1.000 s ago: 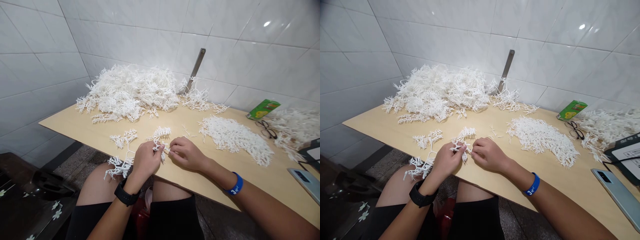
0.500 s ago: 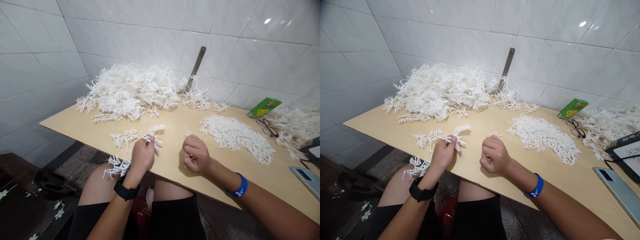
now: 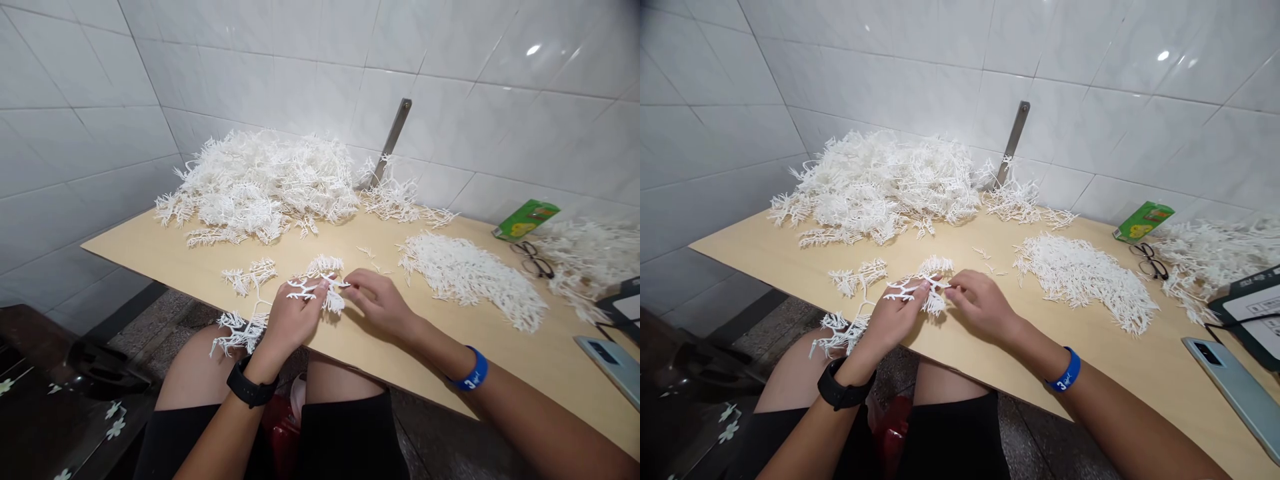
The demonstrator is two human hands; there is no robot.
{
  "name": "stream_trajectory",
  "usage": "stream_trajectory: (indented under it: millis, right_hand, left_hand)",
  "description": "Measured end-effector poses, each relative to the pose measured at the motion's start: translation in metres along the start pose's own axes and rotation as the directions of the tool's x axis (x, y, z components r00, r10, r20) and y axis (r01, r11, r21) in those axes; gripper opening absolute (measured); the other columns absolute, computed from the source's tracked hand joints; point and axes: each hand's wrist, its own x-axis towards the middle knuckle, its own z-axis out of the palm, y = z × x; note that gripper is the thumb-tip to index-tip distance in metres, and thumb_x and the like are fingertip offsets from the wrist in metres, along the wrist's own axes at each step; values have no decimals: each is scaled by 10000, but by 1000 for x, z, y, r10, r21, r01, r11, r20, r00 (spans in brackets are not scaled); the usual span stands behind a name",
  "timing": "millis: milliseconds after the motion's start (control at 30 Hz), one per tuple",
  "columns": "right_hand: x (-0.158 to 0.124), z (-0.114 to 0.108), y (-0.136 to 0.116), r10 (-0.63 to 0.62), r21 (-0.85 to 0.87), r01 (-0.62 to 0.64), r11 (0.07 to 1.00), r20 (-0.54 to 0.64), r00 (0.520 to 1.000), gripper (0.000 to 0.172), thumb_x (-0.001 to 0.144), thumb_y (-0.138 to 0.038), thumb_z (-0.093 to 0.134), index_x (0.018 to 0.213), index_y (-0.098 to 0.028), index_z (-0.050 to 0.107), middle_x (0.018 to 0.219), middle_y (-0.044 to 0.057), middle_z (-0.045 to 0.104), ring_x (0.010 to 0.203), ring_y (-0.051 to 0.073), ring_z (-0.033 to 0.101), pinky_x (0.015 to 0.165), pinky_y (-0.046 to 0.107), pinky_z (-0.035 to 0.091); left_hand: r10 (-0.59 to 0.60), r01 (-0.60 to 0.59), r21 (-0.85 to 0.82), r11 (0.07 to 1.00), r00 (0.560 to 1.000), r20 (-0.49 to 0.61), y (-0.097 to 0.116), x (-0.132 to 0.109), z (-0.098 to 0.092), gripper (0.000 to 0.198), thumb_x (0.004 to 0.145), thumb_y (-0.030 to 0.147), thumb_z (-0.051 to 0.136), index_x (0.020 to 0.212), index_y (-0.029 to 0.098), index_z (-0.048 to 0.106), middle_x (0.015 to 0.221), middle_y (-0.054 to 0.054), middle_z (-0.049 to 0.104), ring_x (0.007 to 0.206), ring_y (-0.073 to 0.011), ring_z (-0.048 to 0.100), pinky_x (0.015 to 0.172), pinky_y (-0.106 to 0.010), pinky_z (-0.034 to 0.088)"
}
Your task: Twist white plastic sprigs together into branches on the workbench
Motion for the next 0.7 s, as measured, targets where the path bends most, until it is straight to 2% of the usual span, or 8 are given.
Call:
stream_trajectory:
  millis: [100,200,300,467,600,700]
  right_hand:
    - [1,7,-6,-2,264,-46,963,179,984,300,930,-431,507,918,-168,651,869,60,652,798,168,582,743,303,460]
    - [3,10,-5,28,387,-109,915,207,978,294,909,-435,545,903,-171,673,909,62,656,857,174,591,802,317,468]
    - [5,9,-4,60,448,-148,882,203,977,281,913,-400,541,848,-172,692,924,71,658,896,184,597,835,334,467]
    - [5,6,-1,126,503,-225,834,224,966,284,877,-429,576,905,-174,699,971,80,655,882,187,595,781,317,483]
    - [4,7,2,138,526,-266,808,269,953,276,870,-426,578,841,-169,671,819,48,634,778,166,574,704,286,474]
    - [3,9,1,138,516,-286,807,307,942,242,872,-385,570,885,-157,649,782,32,613,718,144,545,663,266,454]
  left_hand:
    - [37,-41,85,996,999,40,4,0,1,372,965,360,378,983,250,733,993,-39,739,1018,-202,641,942,-351,461]
    - [74,-83,135,987,995,72,5,1,2,347,964,337,387,995,265,725,1016,-35,735,1046,-198,627,962,-361,447]
    - [111,-124,143,982,989,94,3,1,3,353,973,321,370,1046,277,712,1084,-23,722,1079,-185,616,1004,-359,420]
    - [113,-120,83,989,990,85,-1,2,3,370,981,346,356,1155,300,679,1160,-9,701,1119,-178,606,1019,-334,417]
    - [126,-134,76,988,986,109,-1,2,2,384,984,359,344,1189,314,665,1195,-2,686,1141,-182,597,1027,-336,413]
    - [124,-140,121,983,983,137,0,1,2,386,968,373,388,1292,312,590,1195,-9,685,1118,-190,605,1026,-351,410]
